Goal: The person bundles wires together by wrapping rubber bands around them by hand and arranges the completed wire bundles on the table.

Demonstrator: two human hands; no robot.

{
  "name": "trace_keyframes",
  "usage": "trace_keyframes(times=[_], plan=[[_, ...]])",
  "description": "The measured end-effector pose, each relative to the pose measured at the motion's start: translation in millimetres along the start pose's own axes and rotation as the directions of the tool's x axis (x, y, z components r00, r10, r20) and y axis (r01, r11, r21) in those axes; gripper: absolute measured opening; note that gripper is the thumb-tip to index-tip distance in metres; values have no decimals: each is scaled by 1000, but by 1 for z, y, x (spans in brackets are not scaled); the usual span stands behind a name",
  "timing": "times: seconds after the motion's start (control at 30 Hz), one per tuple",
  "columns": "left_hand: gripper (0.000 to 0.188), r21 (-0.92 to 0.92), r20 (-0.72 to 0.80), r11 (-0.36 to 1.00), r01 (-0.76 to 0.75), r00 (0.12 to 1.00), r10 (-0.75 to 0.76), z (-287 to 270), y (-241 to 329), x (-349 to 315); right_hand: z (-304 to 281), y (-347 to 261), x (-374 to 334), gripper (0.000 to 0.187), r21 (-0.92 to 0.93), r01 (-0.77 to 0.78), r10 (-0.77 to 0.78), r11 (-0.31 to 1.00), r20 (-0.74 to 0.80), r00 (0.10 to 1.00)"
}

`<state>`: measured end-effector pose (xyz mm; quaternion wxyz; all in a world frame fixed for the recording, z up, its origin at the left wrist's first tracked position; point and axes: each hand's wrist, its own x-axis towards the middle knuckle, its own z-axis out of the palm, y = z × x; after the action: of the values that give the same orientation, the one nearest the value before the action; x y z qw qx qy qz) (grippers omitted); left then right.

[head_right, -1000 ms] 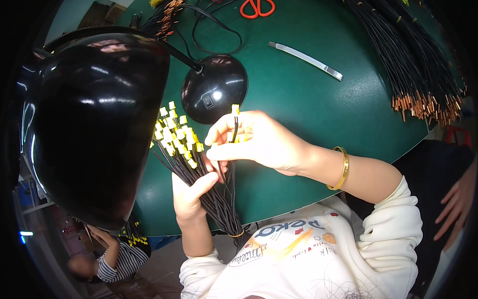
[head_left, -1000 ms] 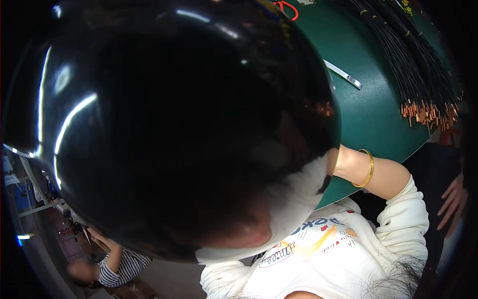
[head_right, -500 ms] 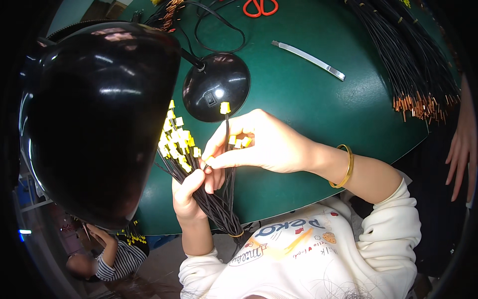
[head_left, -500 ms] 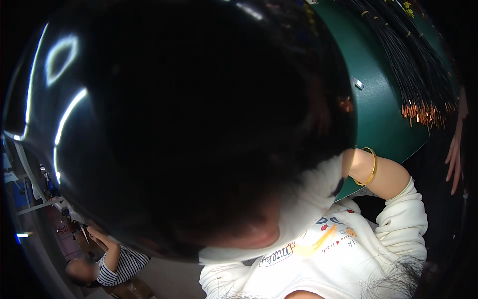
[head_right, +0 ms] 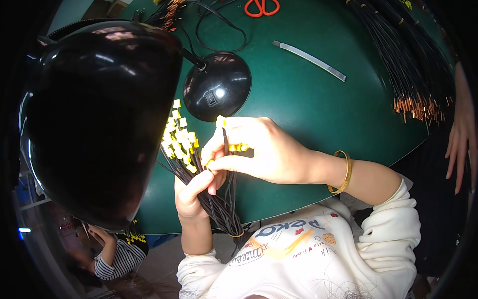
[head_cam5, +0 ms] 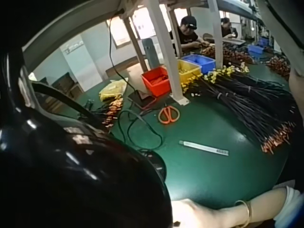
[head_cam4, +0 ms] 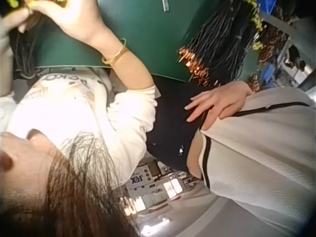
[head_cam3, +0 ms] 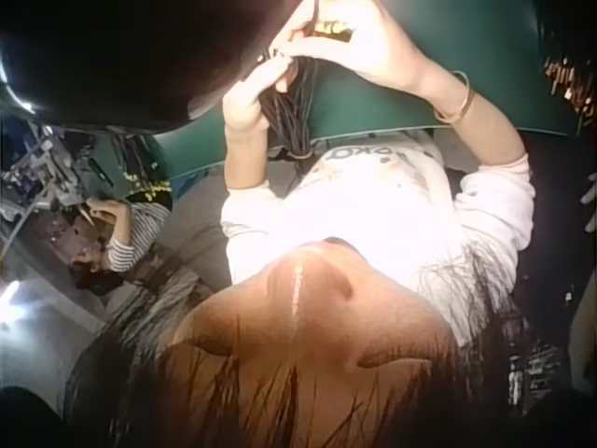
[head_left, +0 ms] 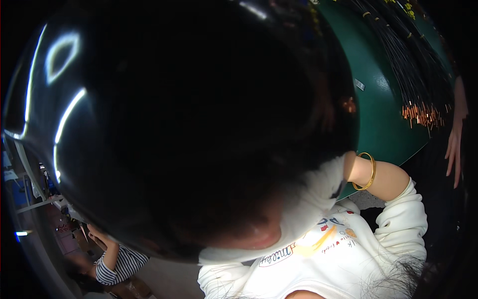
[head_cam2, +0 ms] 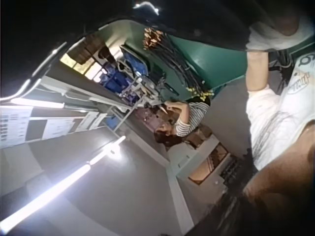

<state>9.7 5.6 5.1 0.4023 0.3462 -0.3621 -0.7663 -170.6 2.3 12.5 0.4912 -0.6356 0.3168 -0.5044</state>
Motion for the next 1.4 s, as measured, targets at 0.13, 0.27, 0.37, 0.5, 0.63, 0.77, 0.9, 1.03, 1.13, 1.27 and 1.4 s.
trace_keyframes(times=[0.13,0.27,0.37,0.5,0.63,0.77,0.9,1.03,1.13,1.27,1.4], plan=[[32,-26,-28,999,-26,999,25,-2,-1,-4,3,5,-3,14,-22,70,-70,997,-16,997],[26,107,-111,992,-64,991,76,-10,-7,-4,5,1,-3,19,562,-216,199,798,92,976],[24,113,-38,991,-77,996,82,-10,-4,-3,9,18,1,25,584,-246,239,773,91,967],[28,226,-91,970,-92,989,115,7,2,-5,6,3,0,22,437,-370,363,820,104,926],[30,332,-108,939,-85,986,127,14,2,-2,7,13,-7,18,438,-211,232,874,4,973],[27,199,-163,972,-128,973,162,-7,-2,-7,11,7,3,14,474,-285,306,833,36,951],[22,76,-67,992,-99,992,104,-1,-1,-4,16,16,-6,14,605,-213,259,768,12,966],[24,119,-156,992,-34,986,52,-8,0,-7,11,7,-3,16,691,-216,261,690,41,964],[27,98,-73,995,-34,997,41,-3,1,-3,9,2,-2,16,691,-314,343,651,102,934],[29,130,-66,988,-81,994,90,-7,1,-4,15,10,4,13,656,-306,345,690,74,936],[29,116,-48,990,-85,995,91,4,-3,1,16,17,-9,10,701,-111,215,705,-62,975]])
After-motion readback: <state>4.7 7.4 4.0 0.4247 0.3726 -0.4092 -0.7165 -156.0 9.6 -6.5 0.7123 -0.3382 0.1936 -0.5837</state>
